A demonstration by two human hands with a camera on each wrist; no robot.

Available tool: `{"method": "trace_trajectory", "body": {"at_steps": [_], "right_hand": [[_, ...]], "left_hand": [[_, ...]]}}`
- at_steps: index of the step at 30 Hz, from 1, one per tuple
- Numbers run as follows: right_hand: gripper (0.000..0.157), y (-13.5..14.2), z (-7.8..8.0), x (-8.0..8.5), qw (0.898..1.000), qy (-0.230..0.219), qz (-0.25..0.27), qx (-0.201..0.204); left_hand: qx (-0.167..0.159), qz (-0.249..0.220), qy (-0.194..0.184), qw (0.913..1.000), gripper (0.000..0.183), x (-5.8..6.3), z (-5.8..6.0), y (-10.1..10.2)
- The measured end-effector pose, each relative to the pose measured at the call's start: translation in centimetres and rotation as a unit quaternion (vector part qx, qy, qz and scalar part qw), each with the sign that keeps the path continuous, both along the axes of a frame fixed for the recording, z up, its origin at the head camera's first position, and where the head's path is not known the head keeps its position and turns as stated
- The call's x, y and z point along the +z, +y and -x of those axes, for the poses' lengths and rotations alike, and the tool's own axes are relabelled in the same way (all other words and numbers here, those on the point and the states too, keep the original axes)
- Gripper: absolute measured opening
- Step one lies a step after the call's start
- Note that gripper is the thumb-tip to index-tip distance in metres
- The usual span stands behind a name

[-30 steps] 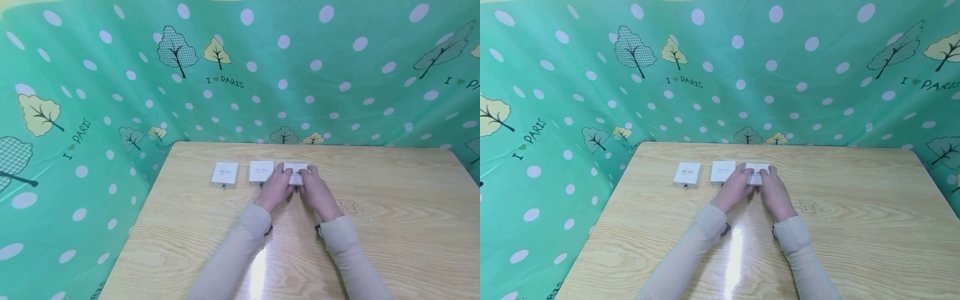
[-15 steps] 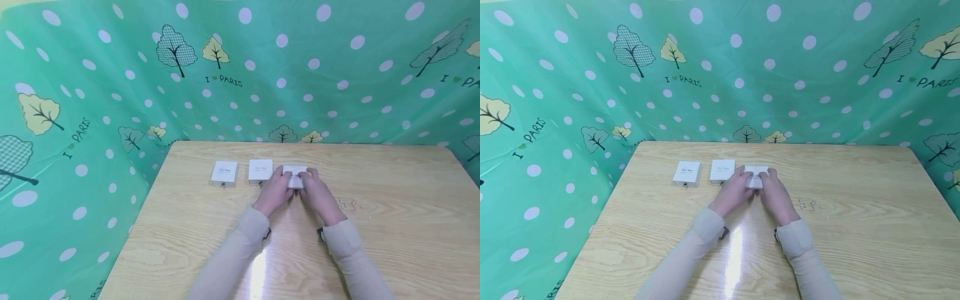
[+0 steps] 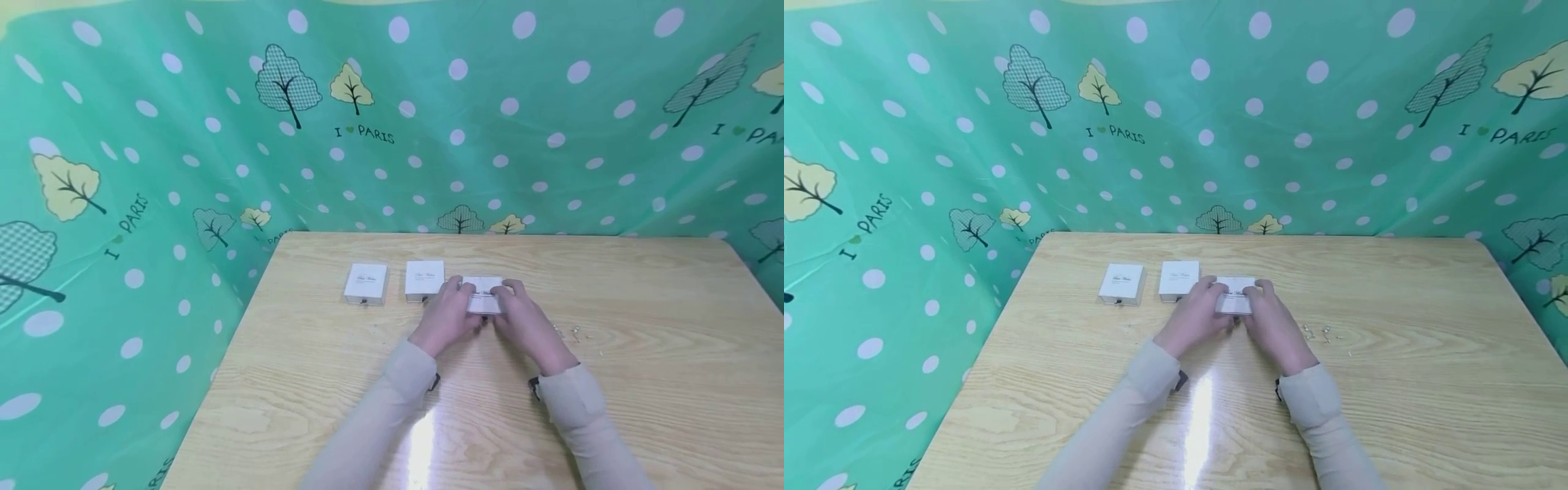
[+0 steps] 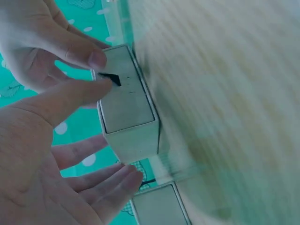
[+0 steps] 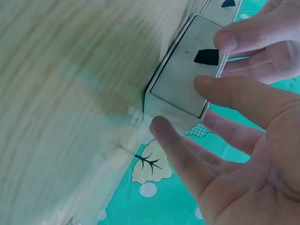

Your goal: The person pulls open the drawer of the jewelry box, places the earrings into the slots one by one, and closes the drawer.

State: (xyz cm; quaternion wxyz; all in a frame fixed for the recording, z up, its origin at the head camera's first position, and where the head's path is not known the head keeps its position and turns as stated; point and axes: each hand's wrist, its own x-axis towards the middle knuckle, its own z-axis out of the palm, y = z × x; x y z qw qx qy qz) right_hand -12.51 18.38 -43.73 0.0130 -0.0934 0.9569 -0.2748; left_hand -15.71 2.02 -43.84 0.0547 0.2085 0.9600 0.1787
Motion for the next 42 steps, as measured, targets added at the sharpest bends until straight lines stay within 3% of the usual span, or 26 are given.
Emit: {"method": "trace_trajectory", "body": {"at_steps": [6,11,17,27,42], "right_hand": [[0.044,0.3,0.1,-0.2,1.0,0.004,0.004,0.001],[0.043,0.2,0.0,-0.1,1.0,0.003,0.005,0.001],[0.043,0.0,0.1,0.0,1.0,0.009,0.005,0.004],[0.041,-0.4,-0.2,0.2,1.0,-0.009,0.001,0.01],[0.039,-0.7,-2.0,1.3,0.999,0.01,-0.001,0.048]], "left_hand": [[-0.016,0.012,0.012,0.9997,0.064,-0.2,1.0,0.6],[-0.035,0.004,-0.005,0.9994,0.072,-0.7,1.8,1.1],[-0.042,-0.011,-0.011,0.999,0.075,-1.0,2.0,1.0],[-0.024,-0.01,0.012,0.9996,0.073,-0.9,1.2,0.4],[-0.005,-0.017,0.027,0.9995,0.072,-0.5,-1.5,-0.7]]}}
